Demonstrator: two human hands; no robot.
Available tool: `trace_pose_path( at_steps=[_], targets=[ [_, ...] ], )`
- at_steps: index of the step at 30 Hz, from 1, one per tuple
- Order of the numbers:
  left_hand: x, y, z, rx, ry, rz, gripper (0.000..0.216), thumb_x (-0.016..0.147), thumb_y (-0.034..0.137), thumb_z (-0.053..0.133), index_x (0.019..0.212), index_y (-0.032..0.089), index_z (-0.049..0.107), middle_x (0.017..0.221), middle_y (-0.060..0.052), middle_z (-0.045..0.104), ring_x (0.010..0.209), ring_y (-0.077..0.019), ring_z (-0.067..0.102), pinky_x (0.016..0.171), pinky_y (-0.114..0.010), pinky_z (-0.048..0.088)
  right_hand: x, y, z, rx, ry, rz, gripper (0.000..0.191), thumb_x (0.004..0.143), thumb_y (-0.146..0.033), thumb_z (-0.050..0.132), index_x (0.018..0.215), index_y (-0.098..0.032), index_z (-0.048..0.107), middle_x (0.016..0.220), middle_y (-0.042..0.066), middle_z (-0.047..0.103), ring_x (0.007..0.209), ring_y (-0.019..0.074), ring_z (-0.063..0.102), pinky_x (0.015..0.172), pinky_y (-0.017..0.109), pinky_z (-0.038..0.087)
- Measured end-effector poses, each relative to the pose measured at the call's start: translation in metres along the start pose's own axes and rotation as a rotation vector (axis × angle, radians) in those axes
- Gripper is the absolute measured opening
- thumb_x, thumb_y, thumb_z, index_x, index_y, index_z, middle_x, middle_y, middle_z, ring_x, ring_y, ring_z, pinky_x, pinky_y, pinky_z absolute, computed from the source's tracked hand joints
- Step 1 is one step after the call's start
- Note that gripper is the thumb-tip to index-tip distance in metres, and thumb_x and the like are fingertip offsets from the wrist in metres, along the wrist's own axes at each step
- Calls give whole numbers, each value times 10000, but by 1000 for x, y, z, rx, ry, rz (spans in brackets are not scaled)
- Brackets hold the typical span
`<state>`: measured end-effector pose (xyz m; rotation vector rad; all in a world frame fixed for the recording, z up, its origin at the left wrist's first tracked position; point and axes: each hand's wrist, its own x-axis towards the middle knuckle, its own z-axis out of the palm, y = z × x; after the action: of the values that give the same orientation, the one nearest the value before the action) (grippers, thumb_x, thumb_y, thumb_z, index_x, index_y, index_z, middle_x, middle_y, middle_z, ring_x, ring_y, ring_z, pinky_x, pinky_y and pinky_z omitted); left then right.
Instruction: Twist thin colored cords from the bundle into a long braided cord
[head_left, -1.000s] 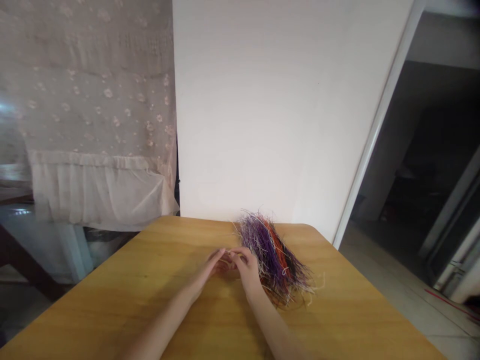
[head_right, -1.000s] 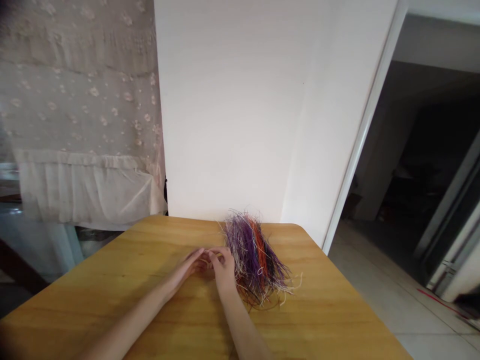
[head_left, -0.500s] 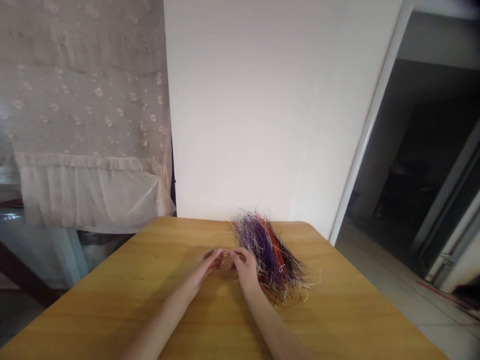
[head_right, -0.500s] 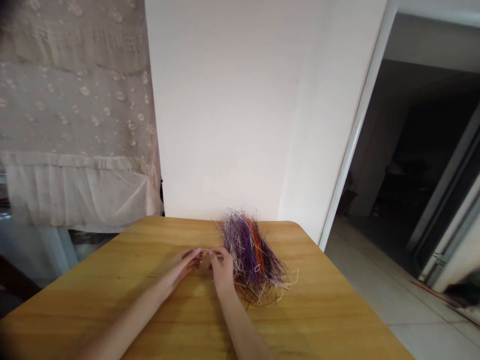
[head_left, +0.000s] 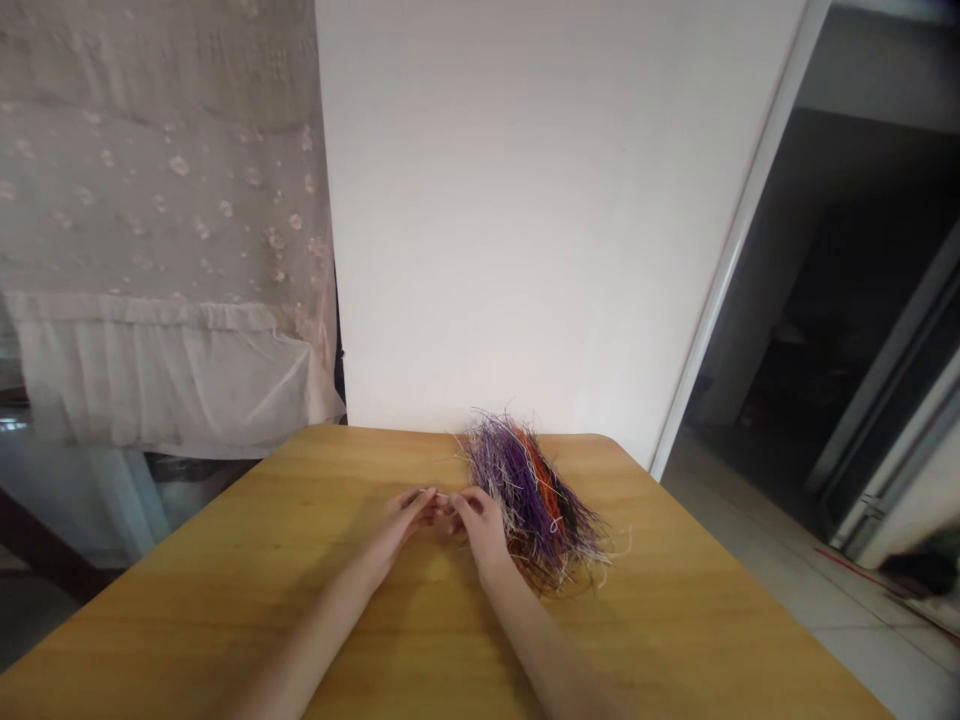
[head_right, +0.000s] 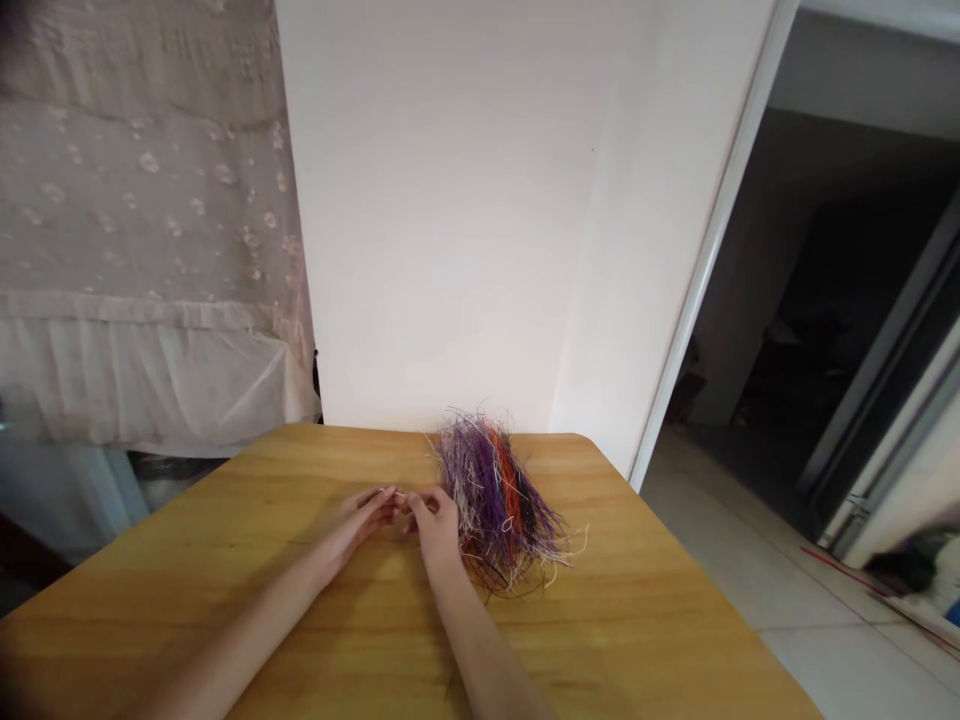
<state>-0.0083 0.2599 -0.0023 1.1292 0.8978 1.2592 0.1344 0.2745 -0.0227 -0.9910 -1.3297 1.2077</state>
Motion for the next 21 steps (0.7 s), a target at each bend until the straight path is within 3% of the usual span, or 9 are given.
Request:
trace_pose_path(
  at_steps=[21],
  targets=[
    [-2, -2, 1, -1, 13, 32, 200, 898, 308, 572, 933, 117, 622, 923, -43, 655, 817, -163, 634, 763, -359, 526, -3, -5, 0, 43, 26, -43, 216, 908, -289, 564, 1056, -134, 589, 961, 40, 638, 761, 142, 634, 661, 310, 549]
  ],
)
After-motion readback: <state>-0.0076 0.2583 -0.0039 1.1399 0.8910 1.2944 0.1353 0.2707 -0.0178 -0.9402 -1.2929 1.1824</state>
